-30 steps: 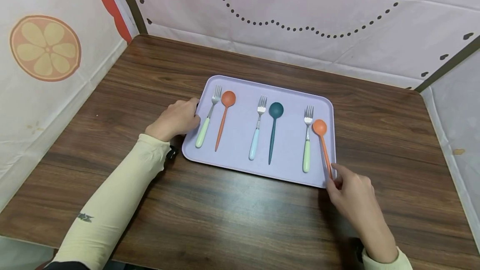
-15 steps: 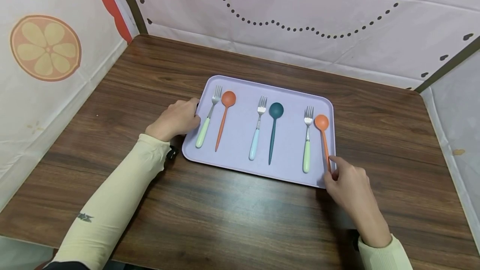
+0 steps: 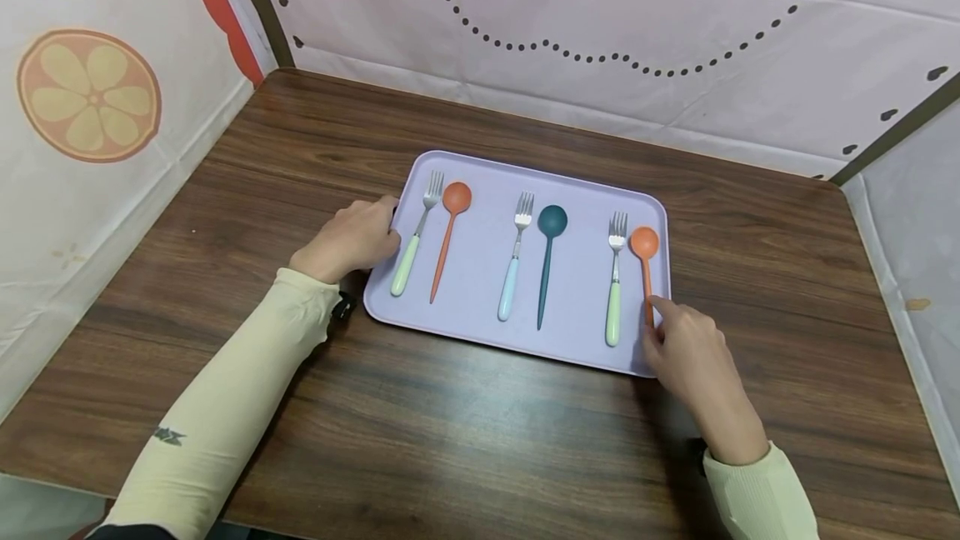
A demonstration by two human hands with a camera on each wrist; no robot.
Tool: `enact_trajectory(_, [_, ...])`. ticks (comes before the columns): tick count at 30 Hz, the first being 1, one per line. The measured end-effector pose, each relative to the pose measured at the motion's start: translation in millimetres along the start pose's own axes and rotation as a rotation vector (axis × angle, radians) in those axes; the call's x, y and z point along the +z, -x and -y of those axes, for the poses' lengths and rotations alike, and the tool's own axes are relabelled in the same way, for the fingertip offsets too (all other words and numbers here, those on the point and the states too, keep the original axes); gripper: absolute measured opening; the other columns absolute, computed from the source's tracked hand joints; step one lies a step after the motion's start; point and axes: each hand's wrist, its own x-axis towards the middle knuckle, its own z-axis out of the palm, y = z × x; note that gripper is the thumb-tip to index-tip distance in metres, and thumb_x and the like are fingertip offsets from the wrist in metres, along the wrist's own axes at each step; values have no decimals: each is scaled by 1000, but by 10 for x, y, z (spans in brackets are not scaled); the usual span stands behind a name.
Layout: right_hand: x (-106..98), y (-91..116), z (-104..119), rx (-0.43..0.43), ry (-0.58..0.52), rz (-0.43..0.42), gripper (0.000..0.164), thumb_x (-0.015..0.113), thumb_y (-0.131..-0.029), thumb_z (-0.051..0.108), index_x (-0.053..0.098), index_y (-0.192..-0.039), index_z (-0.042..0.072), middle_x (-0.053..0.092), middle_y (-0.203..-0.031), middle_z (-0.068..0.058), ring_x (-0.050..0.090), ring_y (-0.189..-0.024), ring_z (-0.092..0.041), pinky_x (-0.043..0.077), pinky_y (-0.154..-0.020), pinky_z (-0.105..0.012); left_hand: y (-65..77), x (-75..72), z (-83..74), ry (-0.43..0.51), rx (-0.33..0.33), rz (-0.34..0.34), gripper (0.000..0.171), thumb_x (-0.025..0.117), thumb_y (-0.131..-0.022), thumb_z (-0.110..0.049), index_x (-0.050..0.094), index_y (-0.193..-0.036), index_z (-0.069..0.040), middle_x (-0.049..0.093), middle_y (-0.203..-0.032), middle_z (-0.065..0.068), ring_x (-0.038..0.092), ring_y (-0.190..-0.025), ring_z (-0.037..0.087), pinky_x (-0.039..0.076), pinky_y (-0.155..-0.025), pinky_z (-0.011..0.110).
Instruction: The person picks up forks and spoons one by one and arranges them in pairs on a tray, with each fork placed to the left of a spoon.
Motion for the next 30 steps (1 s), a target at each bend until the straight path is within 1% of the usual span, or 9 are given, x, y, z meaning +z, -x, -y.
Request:
enact_trajectory(3, [5,-23,-11,18,12,30,31,60,-79,7,61,-108,-2,43,-53,1,38,-47,-15,34,-40,-33,0,-1,-2,4,-1,2,37,46,-85,-13,44,-119,2,54,-87,15,54,-68,29,46,-54,41])
enact_trajectory(7, [4,-47,-11,54,10,62,33,60,-80,8,60,-111,-2,43,-52,0,38,-46,-15,35,-39,-32,7,-5,-3,8,-8,6,38,46,-86,-13,44,-121,2,54,-87,15,54,-68,29,46,-54,40])
enact_trajectory(15, [6,-65,-9,95,-8,88,37,60,-80,8,58,-114,-4,46,-55,-2,40,-47,-16,36,-39,-32,6,-11,9,0,-8,9,40,45,-86,-13,43,-123,3,54,-88,16,54,-69,30,46,-55,41])
enact_trajectory(21, [-2,-60,-3,104,-12,84,36,59,-80,10,57,-114,-4,47,-55,-2,41,-47,-16,37,-39,-32,-4,-4,10,4,-8,15,41,46,-86,-13,42,-124,3,54,-89,16,54,-69,30,47,-55,41])
enact_trajectory(24, [-21,-41,7,130,-7,100,37,59,-82,14,57,-114,-3,46,-56,-3,41,-48,-16,37,-40,-32,-2,15,3,8,-9,19,41,46,-86,-14,43,-124,2,54,-90,15,54,-70,29,47,-57,41])
enact_trajectory(27, [-39,-12,21,158,1,114,37,60,-83,19,58,-114,-1,47,-58,-3,41,-51,-18,36,-40,-32,1,33,0,12,2,15,38,45,-86,-15,44,-120,0,54,-91,15,54,-73,29,47,-59,43])
enact_trajectory(30, [-51,6,46,148,8,76,37,63,-82,23,60,-113,2,49,-64,-5,44,-55,-20,36,-42,-33,16,38,-1,14,28,0,35,46,-85,-15,48,-115,1,53,-91,16,52,-75,29,47,-64,44])
